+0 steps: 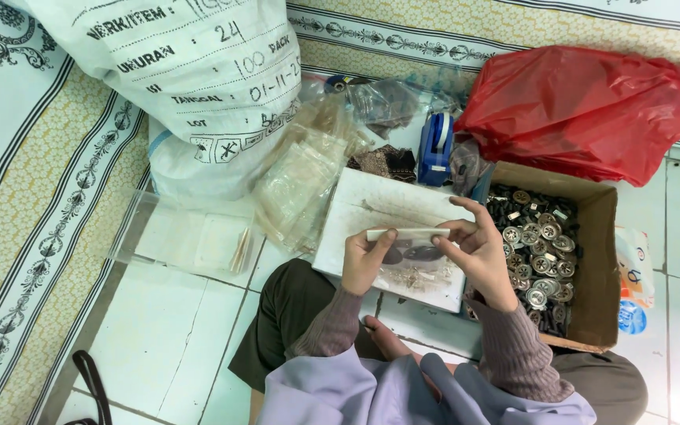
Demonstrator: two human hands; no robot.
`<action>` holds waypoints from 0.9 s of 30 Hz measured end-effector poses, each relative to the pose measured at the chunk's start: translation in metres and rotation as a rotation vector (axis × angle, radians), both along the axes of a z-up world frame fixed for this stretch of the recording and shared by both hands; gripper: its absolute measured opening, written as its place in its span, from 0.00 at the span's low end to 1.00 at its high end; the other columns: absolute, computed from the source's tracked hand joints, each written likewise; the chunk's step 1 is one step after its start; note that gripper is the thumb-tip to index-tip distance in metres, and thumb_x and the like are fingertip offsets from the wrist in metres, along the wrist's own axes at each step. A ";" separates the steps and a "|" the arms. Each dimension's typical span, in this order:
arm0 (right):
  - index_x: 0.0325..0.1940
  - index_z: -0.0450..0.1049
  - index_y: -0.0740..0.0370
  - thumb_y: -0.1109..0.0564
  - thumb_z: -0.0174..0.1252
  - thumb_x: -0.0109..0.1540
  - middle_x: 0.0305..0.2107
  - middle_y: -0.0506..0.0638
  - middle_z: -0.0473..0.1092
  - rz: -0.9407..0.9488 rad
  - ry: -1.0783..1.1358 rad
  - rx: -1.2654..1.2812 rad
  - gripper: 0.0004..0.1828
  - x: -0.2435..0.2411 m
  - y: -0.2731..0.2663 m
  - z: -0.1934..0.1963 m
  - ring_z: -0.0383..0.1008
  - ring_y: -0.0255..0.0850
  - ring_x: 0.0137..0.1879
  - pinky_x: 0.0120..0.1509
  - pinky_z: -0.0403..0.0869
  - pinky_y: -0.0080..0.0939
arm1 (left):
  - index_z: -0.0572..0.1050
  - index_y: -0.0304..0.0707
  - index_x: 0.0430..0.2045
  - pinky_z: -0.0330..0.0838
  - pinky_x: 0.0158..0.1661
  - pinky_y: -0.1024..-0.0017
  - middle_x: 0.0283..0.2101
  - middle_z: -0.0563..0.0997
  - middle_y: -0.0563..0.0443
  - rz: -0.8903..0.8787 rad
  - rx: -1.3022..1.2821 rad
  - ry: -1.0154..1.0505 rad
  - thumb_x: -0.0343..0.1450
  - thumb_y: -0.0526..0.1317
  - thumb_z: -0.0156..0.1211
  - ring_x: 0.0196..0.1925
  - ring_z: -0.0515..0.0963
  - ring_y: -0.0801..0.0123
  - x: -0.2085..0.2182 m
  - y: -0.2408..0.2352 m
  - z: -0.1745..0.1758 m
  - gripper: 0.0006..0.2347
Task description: The person handles a strip of fabric with metal buttons attached and sorts individual metal buttons from a cardboard box onto a white board.
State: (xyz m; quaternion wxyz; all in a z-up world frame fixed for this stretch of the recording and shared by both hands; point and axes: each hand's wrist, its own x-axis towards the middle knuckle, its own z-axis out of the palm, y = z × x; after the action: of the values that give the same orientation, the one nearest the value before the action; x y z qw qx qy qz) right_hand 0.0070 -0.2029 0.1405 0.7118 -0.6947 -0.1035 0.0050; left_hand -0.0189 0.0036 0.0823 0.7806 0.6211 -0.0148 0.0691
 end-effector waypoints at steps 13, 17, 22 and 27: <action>0.67 0.62 0.65 0.72 0.64 0.55 0.38 0.62 0.77 -0.123 -0.057 0.029 0.37 -0.031 -0.012 0.018 0.76 0.41 0.42 0.46 0.76 0.39 | 0.82 0.29 0.34 0.77 0.32 0.70 0.24 0.82 0.44 -0.086 -0.054 0.013 0.72 0.38 0.67 0.32 0.78 0.73 -0.017 -0.023 0.030 0.07; 0.58 0.69 0.67 0.68 0.61 0.59 0.56 0.63 0.70 -0.158 -0.116 -0.010 0.22 -0.039 -0.021 0.029 0.72 0.48 0.58 0.56 0.75 0.44 | 0.81 0.30 0.32 0.76 0.32 0.74 0.23 0.80 0.47 -0.051 -0.029 0.034 0.72 0.36 0.66 0.32 0.76 0.75 -0.027 -0.024 0.052 0.06; 0.46 0.77 0.70 0.69 0.59 0.62 0.37 0.60 0.76 -0.188 -0.050 -0.089 0.08 -0.060 -0.032 0.016 0.77 0.44 0.41 0.46 0.77 0.42 | 0.81 0.26 0.30 0.75 0.30 0.74 0.21 0.81 0.42 -0.025 0.016 0.010 0.74 0.37 0.63 0.32 0.76 0.75 -0.034 -0.026 0.069 0.09; 0.40 0.81 0.67 0.67 0.66 0.58 0.23 0.57 0.77 -0.142 -0.013 -0.133 0.07 -0.071 -0.014 0.028 0.72 0.36 0.29 0.33 0.72 0.34 | 0.81 0.29 0.32 0.77 0.30 0.72 0.23 0.82 0.40 -0.051 0.081 0.027 0.74 0.39 0.62 0.34 0.79 0.73 -0.046 -0.028 0.082 0.09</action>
State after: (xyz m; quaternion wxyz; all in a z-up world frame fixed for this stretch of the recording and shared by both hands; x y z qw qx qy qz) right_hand -0.0637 -0.2174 0.1687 0.6619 -0.7461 -0.0581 -0.0430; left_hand -0.0649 -0.0244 0.1639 0.7563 0.6525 -0.0228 0.0404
